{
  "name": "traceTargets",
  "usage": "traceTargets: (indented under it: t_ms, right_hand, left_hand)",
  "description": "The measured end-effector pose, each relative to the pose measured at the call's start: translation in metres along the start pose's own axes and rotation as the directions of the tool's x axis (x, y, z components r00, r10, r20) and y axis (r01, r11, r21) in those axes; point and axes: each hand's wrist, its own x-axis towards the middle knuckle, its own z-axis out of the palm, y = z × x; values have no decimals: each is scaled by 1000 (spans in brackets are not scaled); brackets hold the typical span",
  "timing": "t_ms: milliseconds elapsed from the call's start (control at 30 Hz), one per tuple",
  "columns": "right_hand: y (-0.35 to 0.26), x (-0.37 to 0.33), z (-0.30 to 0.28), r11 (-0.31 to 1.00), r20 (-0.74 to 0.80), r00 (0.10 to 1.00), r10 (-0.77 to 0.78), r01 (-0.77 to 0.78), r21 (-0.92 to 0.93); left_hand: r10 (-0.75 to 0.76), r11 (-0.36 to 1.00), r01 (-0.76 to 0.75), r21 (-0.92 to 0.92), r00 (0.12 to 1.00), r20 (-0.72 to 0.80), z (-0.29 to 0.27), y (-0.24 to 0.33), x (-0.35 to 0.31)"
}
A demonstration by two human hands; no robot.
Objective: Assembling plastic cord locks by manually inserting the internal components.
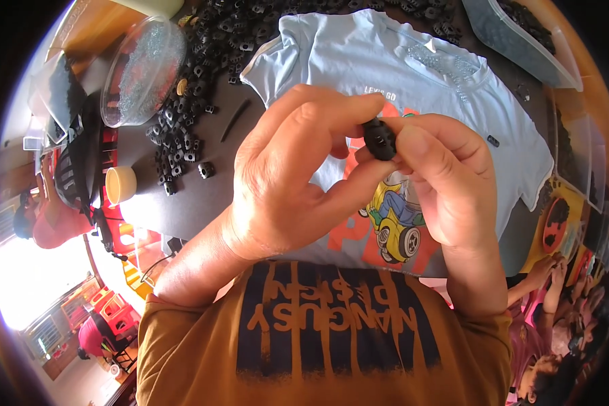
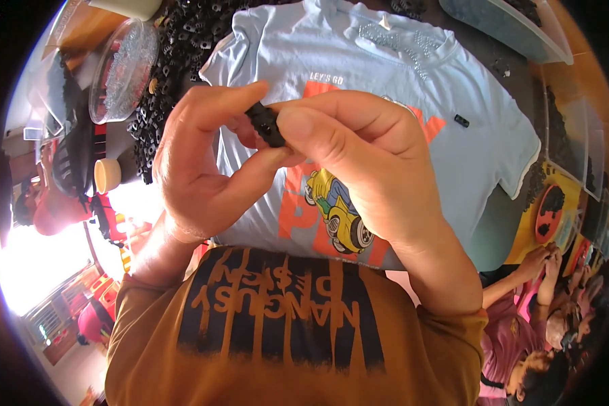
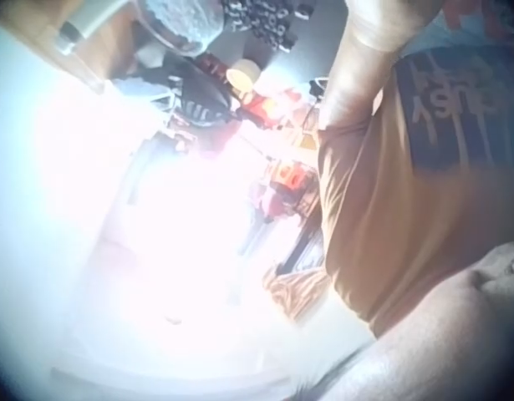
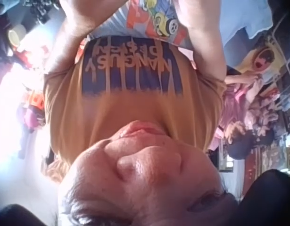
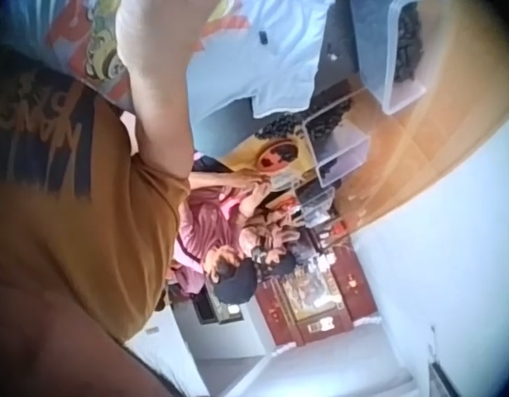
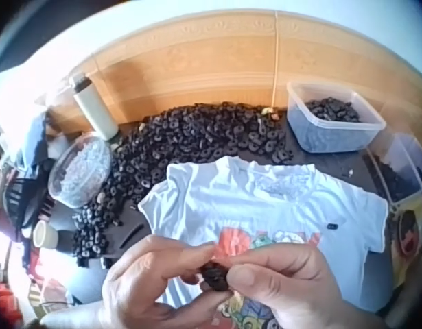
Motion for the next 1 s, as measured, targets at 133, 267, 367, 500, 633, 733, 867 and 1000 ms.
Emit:
traceTargets:
  t_ms: [133,267,367,500,633,733,867,1000]
  right_hand:
    - [-2,-1,1,999,-21,1000,-14,14,-43]
    - [3,1,13,999,-87,996,-29,26,-32]
    - [4,-2,12,994,-74,997,-33,25,-107]
    - [1,-7,14,996,-92,995,-22,14,-88]
    - [-43,10,-6,872,-216,933,-289,164,-460]
    - [-99,51,-61,557,-112,789,-604,318,-768]
    - [-159,79,-148,162,-114,524,-844,46,-986]
    - [-110,76,-80,89,-46,636,-771,35,-995]
  left_hand:
    - [37,994,-35,100,999,-24,-1,6,3]
    - [94,979,-85,187,995,-36,-1,2,-7]
    - [146,966,-137,219,989,-28,4,-2,-10]
    - [57,985,-62,163,998,36,-2,0,-12]
    - [-53,995,44,89,994,95,-7,1,-25]
    - [-32,986,-2,169,979,200,-10,1,-32]
    - [7,994,-36,104,963,268,-9,13,-34]
    - [-54,992,16,124,950,308,-7,0,-57]
